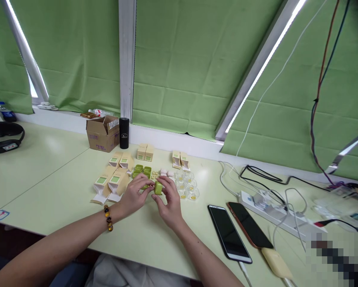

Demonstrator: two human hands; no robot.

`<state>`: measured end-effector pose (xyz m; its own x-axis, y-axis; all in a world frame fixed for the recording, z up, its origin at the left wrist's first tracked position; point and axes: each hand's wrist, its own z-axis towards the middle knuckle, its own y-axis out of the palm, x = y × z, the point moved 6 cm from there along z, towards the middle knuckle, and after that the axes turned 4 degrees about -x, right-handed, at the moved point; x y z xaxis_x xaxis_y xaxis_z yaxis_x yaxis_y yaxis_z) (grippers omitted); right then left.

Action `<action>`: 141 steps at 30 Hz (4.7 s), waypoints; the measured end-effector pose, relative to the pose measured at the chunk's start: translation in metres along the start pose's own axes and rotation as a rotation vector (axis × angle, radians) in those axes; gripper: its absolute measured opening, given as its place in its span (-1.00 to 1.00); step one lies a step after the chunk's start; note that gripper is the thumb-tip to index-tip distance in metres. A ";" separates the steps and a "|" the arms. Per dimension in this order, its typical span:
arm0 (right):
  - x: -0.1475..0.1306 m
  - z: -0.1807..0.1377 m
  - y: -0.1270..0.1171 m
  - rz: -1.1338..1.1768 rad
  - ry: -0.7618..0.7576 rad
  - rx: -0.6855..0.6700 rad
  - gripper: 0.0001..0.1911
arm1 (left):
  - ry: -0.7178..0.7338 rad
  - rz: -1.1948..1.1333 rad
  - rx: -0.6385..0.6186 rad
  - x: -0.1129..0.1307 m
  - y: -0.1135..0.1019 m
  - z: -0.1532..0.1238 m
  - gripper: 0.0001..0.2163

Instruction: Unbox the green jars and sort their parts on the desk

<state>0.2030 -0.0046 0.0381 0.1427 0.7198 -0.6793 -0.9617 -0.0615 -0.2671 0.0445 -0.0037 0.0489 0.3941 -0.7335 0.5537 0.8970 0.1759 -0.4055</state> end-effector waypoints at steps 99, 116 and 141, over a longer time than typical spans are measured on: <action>-0.035 -0.007 -0.013 -0.723 -0.527 0.216 -0.83 | 0.005 0.249 0.142 -0.010 -0.018 0.005 -0.63; 0.016 0.028 -0.007 -0.783 -0.110 -0.055 -0.82 | -0.663 -0.843 0.313 -0.064 -0.007 0.007 -0.62; 0.060 0.045 0.032 -0.988 -0.030 -0.155 -0.81 | -0.716 -0.994 0.350 -0.068 -0.005 0.002 -0.72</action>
<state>0.1703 0.0678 0.0195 0.8536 0.5135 -0.0878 -0.3736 0.4859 -0.7901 0.0136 0.0465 0.0151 -0.5541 -0.1506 0.8187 0.8282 -0.0001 0.5605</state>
